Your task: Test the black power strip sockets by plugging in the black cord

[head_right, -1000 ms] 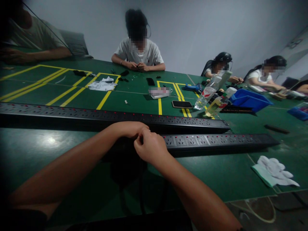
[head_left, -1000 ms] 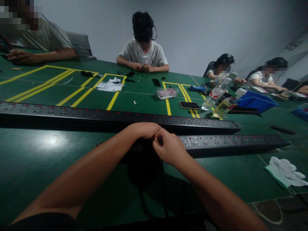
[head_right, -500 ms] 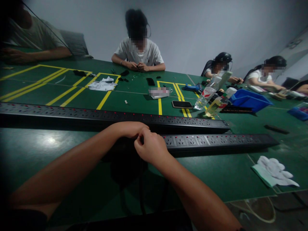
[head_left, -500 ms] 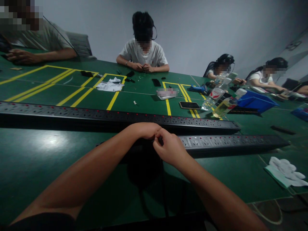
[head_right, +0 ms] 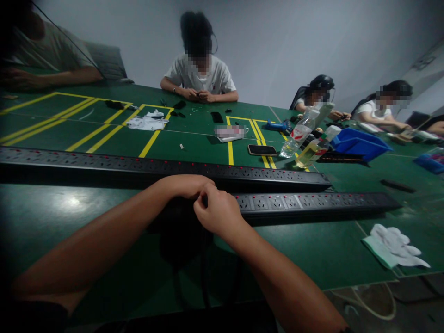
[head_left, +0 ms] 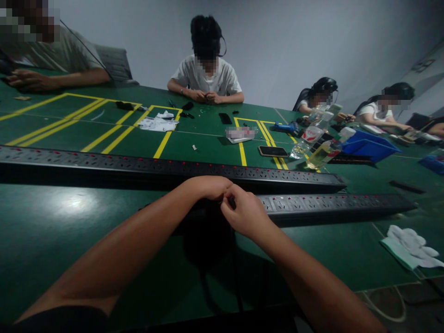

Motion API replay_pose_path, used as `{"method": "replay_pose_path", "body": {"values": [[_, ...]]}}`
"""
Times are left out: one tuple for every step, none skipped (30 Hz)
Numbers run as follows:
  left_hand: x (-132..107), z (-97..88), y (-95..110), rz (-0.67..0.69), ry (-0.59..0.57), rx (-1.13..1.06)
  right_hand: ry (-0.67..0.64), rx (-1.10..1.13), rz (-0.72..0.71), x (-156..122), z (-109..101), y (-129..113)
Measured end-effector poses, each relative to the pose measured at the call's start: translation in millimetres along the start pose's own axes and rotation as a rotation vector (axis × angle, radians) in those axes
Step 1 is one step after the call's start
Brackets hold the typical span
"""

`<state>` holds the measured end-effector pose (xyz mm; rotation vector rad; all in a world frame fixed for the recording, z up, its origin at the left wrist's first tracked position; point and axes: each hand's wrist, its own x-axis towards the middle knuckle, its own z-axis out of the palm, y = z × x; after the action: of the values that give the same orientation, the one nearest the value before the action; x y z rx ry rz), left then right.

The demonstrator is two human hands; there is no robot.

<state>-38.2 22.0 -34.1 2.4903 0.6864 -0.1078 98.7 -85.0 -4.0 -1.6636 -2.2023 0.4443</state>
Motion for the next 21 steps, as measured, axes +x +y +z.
{"method": "replay_pose_path", "body": {"values": [[0.0, 0.2, 0.3, -0.002, 0.002, 0.001, 0.000, -0.001, 0.001, -0.2, 0.0, 0.0], [-0.1, 0.4, 0.5, -0.003, 0.004, 0.001, 0.002, -0.001, 0.000, -0.5, 0.0, 0.0], [-0.1, 0.6, 0.7, -0.003, 0.008, 0.001, 0.005, -0.002, -0.003, -0.9, 0.0, 0.0], [-0.2, 0.9, 0.8, -0.002, 0.012, 0.001, 0.008, -0.003, -0.007, -1.2, 0.0, 0.0], [-0.2, 1.1, 0.9, -0.001, 0.015, 0.002, 0.009, -0.004, -0.013, -1.4, 0.0, -0.1], [-0.2, 1.3, 0.9, 0.000, 0.017, 0.003, 0.009, -0.003, -0.017, -1.5, 0.0, -0.2], [-0.1, 1.6, 0.8, 0.001, 0.020, 0.005, 0.007, -0.003, -0.019, -1.4, 0.0, -0.3], [-0.1, 1.9, 0.7, 0.000, 0.021, 0.006, 0.007, -0.004, -0.019, -1.2, -0.1, -0.5], [0.0, 2.2, 0.6, -0.002, 0.023, 0.008, 0.006, -0.006, -0.015, -1.0, -0.2, -0.7], [0.0, 2.4, 0.5, -0.004, 0.024, 0.011, 0.005, -0.009, -0.010, -0.7, -0.5, -0.9], [0.1, 2.6, 0.4, -0.008, 0.025, 0.013, 0.001, -0.013, -0.003, -0.5, -0.8, -1.1], [0.2, 2.7, 0.2, -0.011, 0.026, 0.015, -0.005, -0.017, 0.003, -0.5, -1.2, -1.2], [0.4, 2.7, 0.0, -0.015, 0.025, 0.018, -0.012, -0.022, 0.006, -0.8, -1.8, -1.4], [0.6, 2.7, -0.2, -0.020, 0.022, 0.020, -0.020, -0.027, 0.005, -1.6, -2.5, -1.6], [0.8, 2.5, -0.4, -0.025, 0.018, 0.021, -0.030, -0.038, -0.001, -2.9, -3.3, -1.9], [1.1, 2.2, -0.6, -0.033, 0.015, 0.021, -0.038, -0.055, -0.010, -4.6, -4.1, -2.3], [1.4, 1.9, -0.8, -0.041, 0.013, 0.021, -0.046, -0.076, -0.019, -6.5, -5.0, -2.8], [1.6, 1.4, -0.9, -0.050, 0.012, 0.021, -0.053, -0.098, -0.025, -8.5, -5.7, -3.3], [1.6, 0.9, -0.8, -0.060, 0.014, 0.022, -0.058, -0.115, -0.028, -10.4, -6.4, -3.9], [1.5, 0.3, -0.5, -0.068, 0.015, 0.023, -0.060, -0.122, -0.029, -12.0, -6.8, -4.4], [1.3, -0.2, 0.0, -0.075, 0.016, 0.024, -0.057, -0.115, -0.029, -13.1, -7.1, -4.7]]}}
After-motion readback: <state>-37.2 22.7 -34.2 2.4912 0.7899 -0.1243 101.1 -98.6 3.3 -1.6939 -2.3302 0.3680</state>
